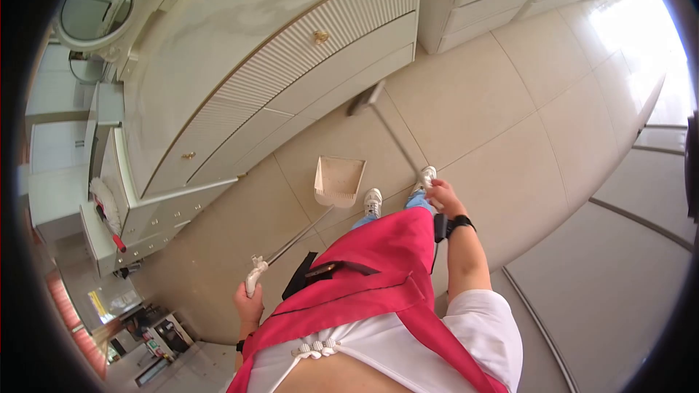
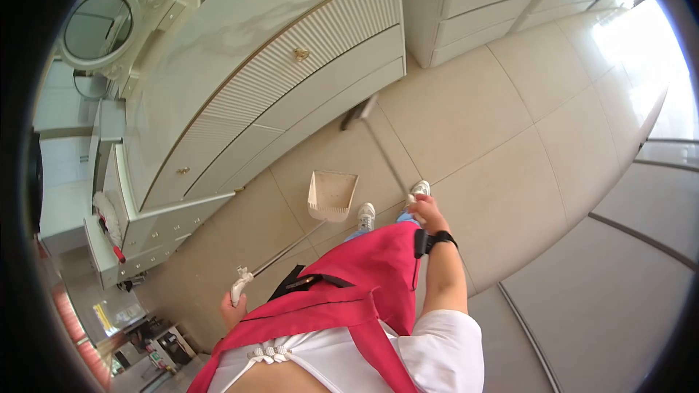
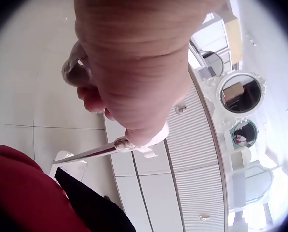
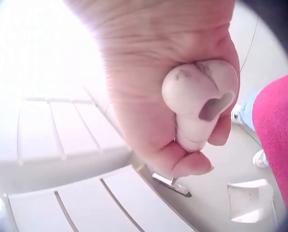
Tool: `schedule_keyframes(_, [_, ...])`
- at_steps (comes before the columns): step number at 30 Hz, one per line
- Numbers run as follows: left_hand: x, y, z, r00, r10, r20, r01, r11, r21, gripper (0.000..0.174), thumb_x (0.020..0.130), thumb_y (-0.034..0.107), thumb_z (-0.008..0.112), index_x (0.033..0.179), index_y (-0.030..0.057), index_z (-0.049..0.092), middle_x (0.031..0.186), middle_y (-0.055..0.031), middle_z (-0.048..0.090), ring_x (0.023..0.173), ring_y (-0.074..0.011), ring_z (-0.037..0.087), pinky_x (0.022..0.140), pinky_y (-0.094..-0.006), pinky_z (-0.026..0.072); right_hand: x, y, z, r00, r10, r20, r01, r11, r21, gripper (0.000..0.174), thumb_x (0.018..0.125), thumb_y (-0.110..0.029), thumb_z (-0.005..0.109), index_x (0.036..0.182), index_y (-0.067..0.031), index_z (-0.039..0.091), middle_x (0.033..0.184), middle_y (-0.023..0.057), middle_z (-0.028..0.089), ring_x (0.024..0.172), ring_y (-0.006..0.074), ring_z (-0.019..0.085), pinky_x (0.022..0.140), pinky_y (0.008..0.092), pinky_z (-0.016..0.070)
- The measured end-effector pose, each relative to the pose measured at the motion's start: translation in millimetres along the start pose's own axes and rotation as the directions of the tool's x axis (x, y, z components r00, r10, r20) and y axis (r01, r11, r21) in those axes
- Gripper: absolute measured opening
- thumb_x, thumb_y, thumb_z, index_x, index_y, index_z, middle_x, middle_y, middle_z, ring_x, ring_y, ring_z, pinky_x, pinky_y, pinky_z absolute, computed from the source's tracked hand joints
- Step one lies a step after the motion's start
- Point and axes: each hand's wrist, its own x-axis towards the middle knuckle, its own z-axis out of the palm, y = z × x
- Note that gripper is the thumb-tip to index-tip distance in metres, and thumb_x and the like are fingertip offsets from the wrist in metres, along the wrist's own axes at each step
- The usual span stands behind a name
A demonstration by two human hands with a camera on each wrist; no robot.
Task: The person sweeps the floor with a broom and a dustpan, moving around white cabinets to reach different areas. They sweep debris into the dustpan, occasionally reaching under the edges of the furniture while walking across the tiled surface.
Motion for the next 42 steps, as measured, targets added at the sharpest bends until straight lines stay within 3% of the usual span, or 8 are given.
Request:
schedule_keyframes(6, [-36,-18,-15,0.911,-0.406,-0.067,0.375,0.887,-0.269,0.016,0.085,0.016,0.059,0.080,0.0025,0.052,0.052,-0.0011,0.046,0.036,-0.0099,0.043,0.033,-0.0265,0.0337,-88,26,-105,0.984,0.162,-0.079,-0.156,0.984,0.082,0.045,0.064,0.000,0.057,0.107,-0.0075,0.051,0.071,0.0050,0.050,0.050,0.0167,0.054,0.037,0.0279,0.0430])
schedule_keyframes(12, [-72,-40,-27,0.806,-0.578,-0.126,0.434,0.722,-0.539,0.016,0.087,0.016,0.058,0.082,0.0026,0.050,0.054,-0.0009,0.045,0.036,-0.0098,0.044,0.032,-0.0252,0.0347,-173,-30,-30,0.966,0.231,-0.117,-0.257,0.910,-0.324,0.026,0.063,0.003,0.054,0.088,-0.0012,0.048,0.068,0.0079,0.048,0.048,0.0184,0.049,0.040,0.0317,0.0405])
schedule_keyframes(17, [-73,-31,-37,0.781,-0.601,-0.167,0.369,0.661,-0.653,0.015,0.088,0.016,0.057,0.082,0.0039,0.050,0.055,-0.0006,0.045,0.036,-0.0087,0.042,0.034,-0.0238,0.0335,-198,-19,-5,0.990,0.130,0.050,-0.052,0.677,-0.734,0.031,0.066,-0.001,0.055,0.096,0.0043,0.049,0.072,0.0111,0.053,0.064,0.0219,0.054,0.053,0.0347,0.0434])
schedule_keyframes(23, [-67,-21,-61,0.814,-0.523,-0.253,0.270,0.725,-0.634,0.015,0.087,0.015,0.058,0.080,0.0048,0.050,0.055,0.0002,0.044,0.038,-0.0079,0.041,0.036,-0.0227,0.0320,-126,8,87,0.844,0.307,0.439,-0.046,0.858,-0.511,0.051,0.066,-0.001,0.052,0.117,0.0015,0.050,0.064,0.0051,0.051,0.057,0.0142,0.054,0.047,0.0304,0.0426])
schedule_keyframes(28, [-53,-15,-67,0.877,-0.423,-0.228,0.243,0.799,-0.550,0.020,0.087,0.019,0.060,0.076,0.0052,0.050,0.053,-0.0010,0.045,0.036,-0.0090,0.043,0.033,-0.0234,0.0318,-33,73,146,0.667,-0.052,0.743,0.502,0.768,-0.397,0.044,0.067,-0.006,0.058,0.109,0.0056,0.058,0.073,0.0084,0.059,0.061,0.0171,0.057,0.054,0.0293,0.0451])
schedule_keyframes(32, [-42,-1,-55,0.925,-0.353,-0.142,0.255,0.853,-0.456,0.014,0.086,0.013,0.059,0.079,0.0031,0.051,0.053,0.0008,0.044,0.036,-0.0070,0.041,0.034,-0.0226,0.0314,-116,1,113,0.940,0.186,0.286,0.041,0.771,-0.635,0.047,0.065,-0.007,0.063,0.111,0.0045,0.057,0.085,0.0111,0.060,0.068,0.0189,0.059,0.061,0.0285,0.0480])
schedule_keyframes(35, [-19,5,-41,0.958,-0.279,-0.068,0.233,0.893,-0.385,0.015,0.084,0.012,0.060,0.079,0.0025,0.051,0.051,0.0009,0.044,0.036,-0.0069,0.041,0.033,-0.0231,0.0311,-142,14,0,0.935,0.103,0.338,0.121,0.806,-0.579,0.051,0.065,-0.005,0.062,0.115,0.0039,0.054,0.092,0.0128,0.059,0.072,0.0176,0.060,0.061,0.0293,0.0497])
schedule_keyframes(42, [22,41,-15,1.000,0.014,-0.007,-0.015,0.983,-0.181,0.022,0.081,0.015,0.064,0.072,0.0017,0.050,0.050,-0.0008,0.045,0.039,-0.0079,0.041,0.036,-0.0265,0.0332,-216,14,-123,0.916,0.307,-0.259,-0.365,0.906,-0.216,0.045,0.061,0.000,0.062,0.106,-0.0003,0.054,0.075,0.0074,0.054,0.051,0.0154,0.053,0.044,0.0295,0.0418])
